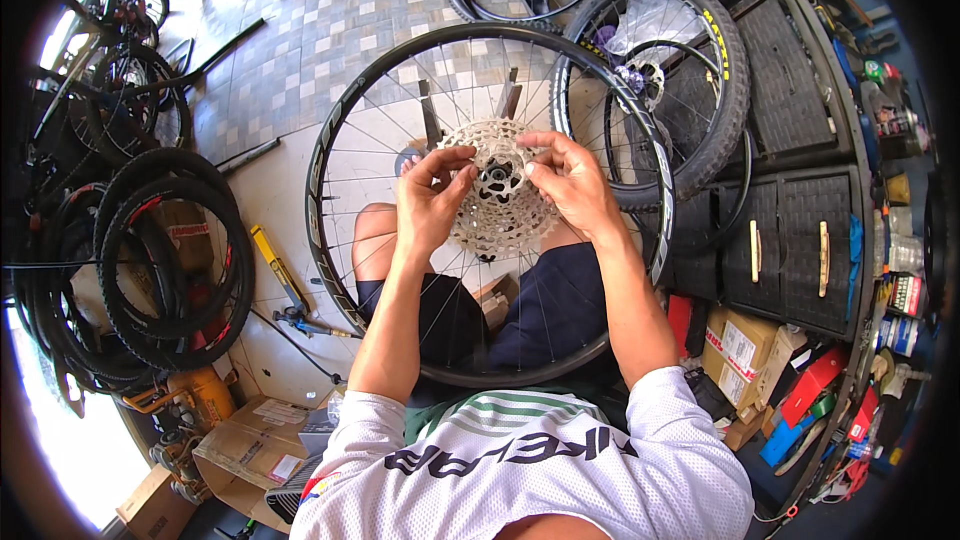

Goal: The person works on a bicycle wheel mounted on a stand, adjusting the rim and spokes, then installs a cassette onto the hub. They wipe the cassette with a cloth and continue adjusting components by hand.

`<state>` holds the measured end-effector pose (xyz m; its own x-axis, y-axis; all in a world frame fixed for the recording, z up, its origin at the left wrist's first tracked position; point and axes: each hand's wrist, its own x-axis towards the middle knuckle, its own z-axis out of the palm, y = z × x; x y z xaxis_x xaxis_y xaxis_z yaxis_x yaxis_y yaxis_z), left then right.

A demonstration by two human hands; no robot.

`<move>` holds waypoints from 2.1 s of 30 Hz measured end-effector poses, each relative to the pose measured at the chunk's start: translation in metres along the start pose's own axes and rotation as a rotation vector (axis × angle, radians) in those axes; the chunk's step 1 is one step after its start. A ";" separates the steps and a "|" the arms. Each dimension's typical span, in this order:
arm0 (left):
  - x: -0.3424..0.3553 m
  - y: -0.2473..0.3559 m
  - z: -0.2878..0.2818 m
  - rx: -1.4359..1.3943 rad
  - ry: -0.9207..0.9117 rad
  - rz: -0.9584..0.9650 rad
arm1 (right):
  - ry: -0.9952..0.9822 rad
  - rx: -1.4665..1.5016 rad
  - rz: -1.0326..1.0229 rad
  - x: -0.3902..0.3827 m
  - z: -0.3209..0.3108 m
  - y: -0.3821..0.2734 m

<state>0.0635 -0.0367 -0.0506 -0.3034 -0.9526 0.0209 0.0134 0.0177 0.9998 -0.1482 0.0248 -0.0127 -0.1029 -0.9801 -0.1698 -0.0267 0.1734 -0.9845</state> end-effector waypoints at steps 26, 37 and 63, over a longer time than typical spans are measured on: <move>0.006 0.012 0.001 0.491 -0.017 0.139 | 0.113 -0.441 -0.023 0.005 0.005 0.001; 0.006 0.016 0.001 0.510 -0.019 0.123 | 0.161 -0.553 -0.023 -0.001 0.010 -0.008; 0.008 0.014 0.003 0.500 0.015 0.098 | 0.183 -0.575 -0.030 0.003 0.011 -0.007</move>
<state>0.0580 -0.0434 -0.0362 -0.3102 -0.9433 0.1184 -0.4175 0.2471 0.8744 -0.1376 0.0193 -0.0070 -0.2621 -0.9615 -0.0822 -0.5599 0.2209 -0.7986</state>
